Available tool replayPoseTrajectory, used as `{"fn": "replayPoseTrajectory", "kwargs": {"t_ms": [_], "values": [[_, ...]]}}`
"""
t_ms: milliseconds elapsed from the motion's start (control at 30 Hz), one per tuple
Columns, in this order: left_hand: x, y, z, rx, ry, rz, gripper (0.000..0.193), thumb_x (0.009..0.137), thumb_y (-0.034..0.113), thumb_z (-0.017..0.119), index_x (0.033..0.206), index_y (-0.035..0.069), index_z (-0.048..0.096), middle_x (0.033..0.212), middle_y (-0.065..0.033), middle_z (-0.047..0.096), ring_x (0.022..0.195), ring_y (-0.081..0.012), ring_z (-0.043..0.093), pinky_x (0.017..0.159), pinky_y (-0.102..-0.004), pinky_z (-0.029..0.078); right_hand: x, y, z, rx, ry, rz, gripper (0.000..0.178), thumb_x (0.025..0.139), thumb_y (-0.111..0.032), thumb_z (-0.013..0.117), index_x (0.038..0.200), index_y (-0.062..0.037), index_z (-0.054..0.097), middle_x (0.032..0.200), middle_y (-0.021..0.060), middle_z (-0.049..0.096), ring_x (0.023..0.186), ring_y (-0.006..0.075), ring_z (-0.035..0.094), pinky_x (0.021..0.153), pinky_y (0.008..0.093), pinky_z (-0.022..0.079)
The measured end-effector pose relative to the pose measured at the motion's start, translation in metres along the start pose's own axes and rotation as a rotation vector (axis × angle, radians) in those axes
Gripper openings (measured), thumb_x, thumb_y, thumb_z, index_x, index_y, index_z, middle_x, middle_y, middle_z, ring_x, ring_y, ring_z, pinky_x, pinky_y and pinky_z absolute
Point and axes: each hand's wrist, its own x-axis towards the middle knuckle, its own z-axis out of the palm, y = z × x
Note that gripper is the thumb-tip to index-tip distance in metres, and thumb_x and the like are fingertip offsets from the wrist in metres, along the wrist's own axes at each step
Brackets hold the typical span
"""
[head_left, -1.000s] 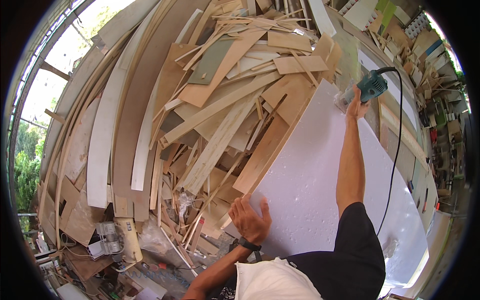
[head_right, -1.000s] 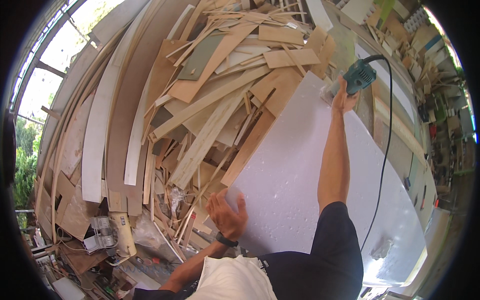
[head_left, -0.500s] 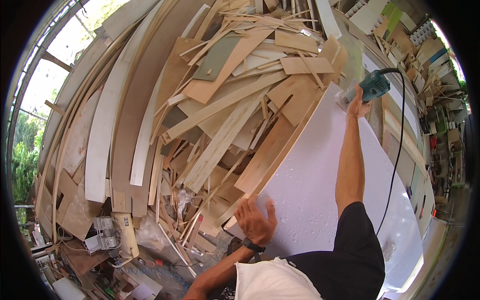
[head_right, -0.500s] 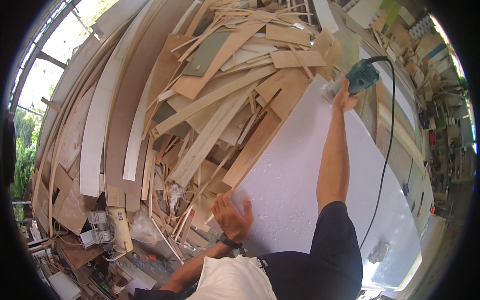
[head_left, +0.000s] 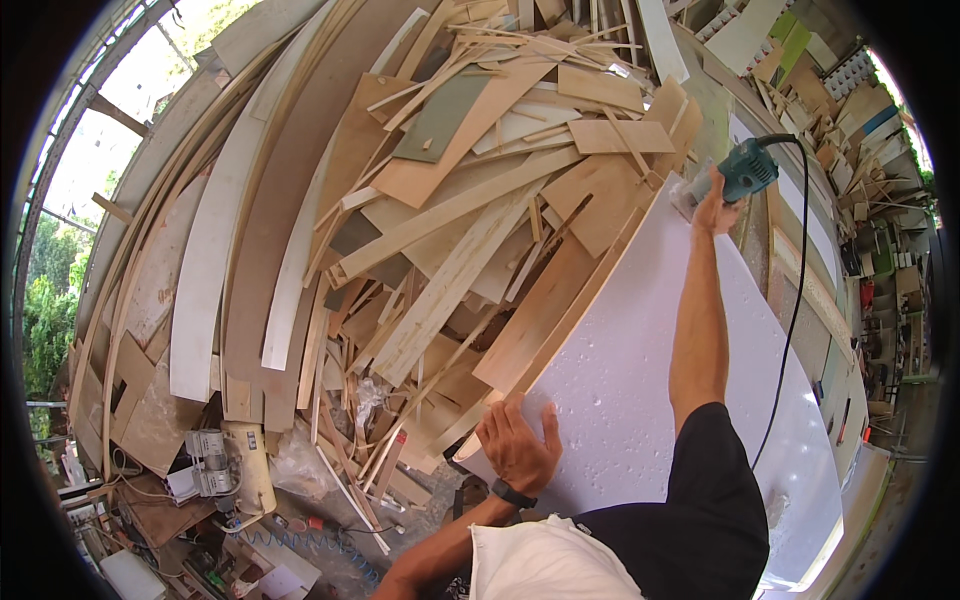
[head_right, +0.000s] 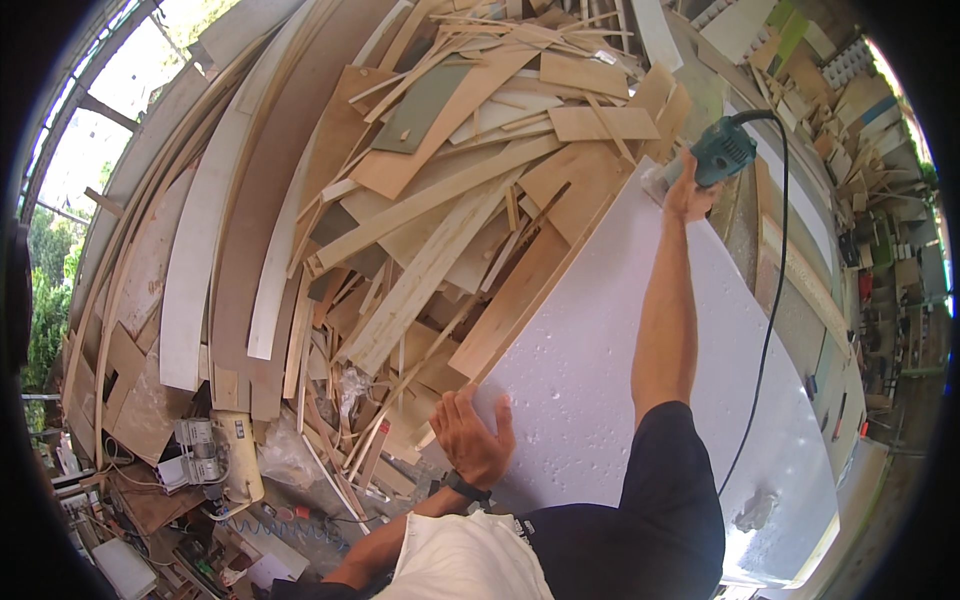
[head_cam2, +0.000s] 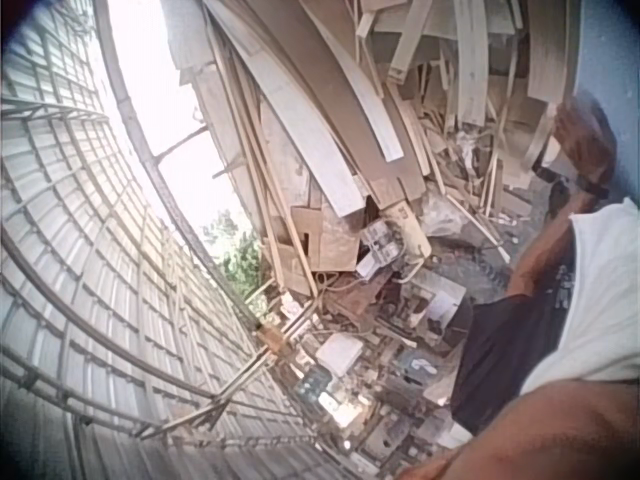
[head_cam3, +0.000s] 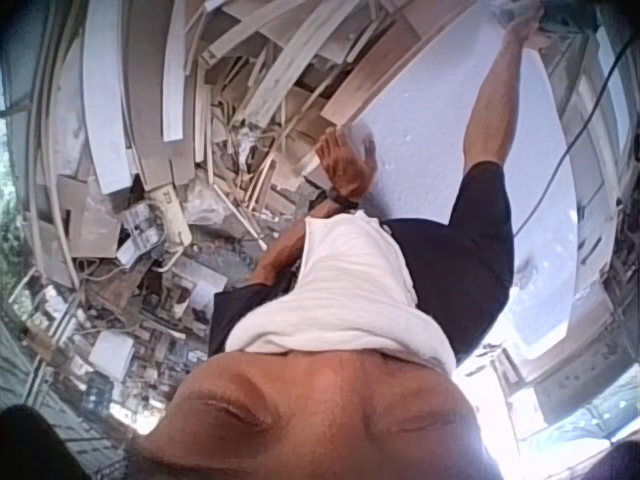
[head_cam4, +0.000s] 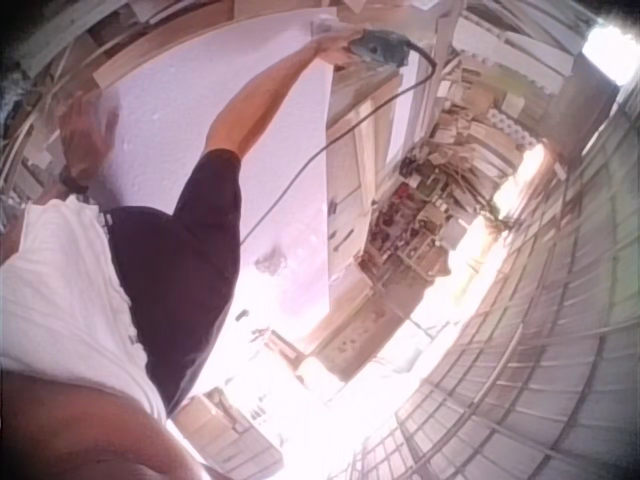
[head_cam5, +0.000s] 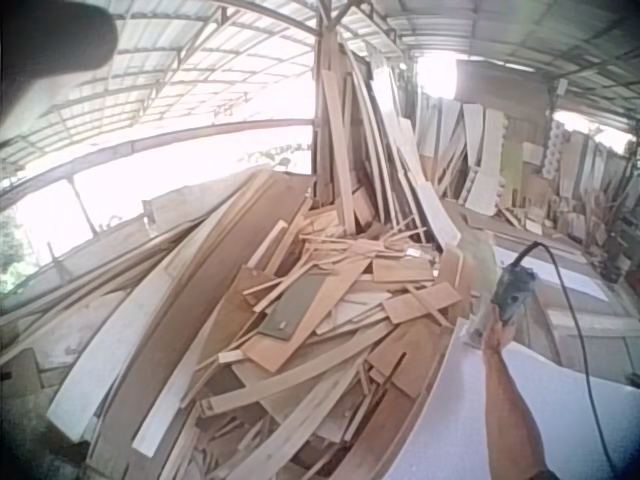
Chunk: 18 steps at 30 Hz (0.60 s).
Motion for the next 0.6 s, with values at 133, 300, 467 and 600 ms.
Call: {"fn": "replayPoseTrajectory", "kwargs": {"t_ms": [133,300,467,600], "values": [[0.000,-0.002,0.002,0.007,0.018,0.009,0.043,0.090,0.030,0.071,0.115,-0.002,0.058,0.100,-0.0188,0.055,0.096,-0.0373,0.053,0.087,-0.0484,0.038,-0.012,-0.013,0.003,-0.007,-0.039,0.023,0.092,0.061,-0.069,0.083,0.124,-0.0047,0.065,0.121,0.0132,0.071,0.115,0.0325,0.065,0.102,0.0454,0.046],[0.000,-0.002,0.001,-0.004,0.016,0.009,0.043,0.090,0.030,0.071,0.115,-0.002,0.058,0.101,-0.0195,0.056,0.098,-0.0382,0.054,0.088,-0.0490,0.039,-0.015,-0.016,0.012,-0.021,-0.021,0.014,0.090,0.061,-0.068,0.084,0.123,-0.0054,0.065,0.121,0.0128,0.071,0.116,0.0316,0.065,0.103,0.0444,0.046],[-0.001,-0.002,0.001,-0.010,0.014,0.003,0.043,0.090,0.030,0.071,0.115,-0.003,0.058,0.102,-0.0208,0.057,0.101,-0.0394,0.054,0.090,-0.0497,0.039,-0.019,-0.018,0.022,-0.019,-0.040,0.039,0.092,0.061,-0.070,0.084,0.123,-0.0049,0.065,0.121,0.0144,0.071,0.116,0.0318,0.065,0.102,0.0440,0.046],[0.001,-0.001,-0.001,0.001,0.016,0.013,0.042,0.091,0.029,0.071,0.114,-0.003,0.059,0.102,-0.0202,0.059,0.099,-0.0382,0.056,0.090,-0.0486,0.039,-0.019,-0.016,0.031,-0.080,0.007,0.033,0.087,0.061,-0.069,0.082,0.118,-0.0044,0.068,0.117,0.0132,0.072,0.111,0.0314,0.066,0.100,0.0434,0.047]]}}
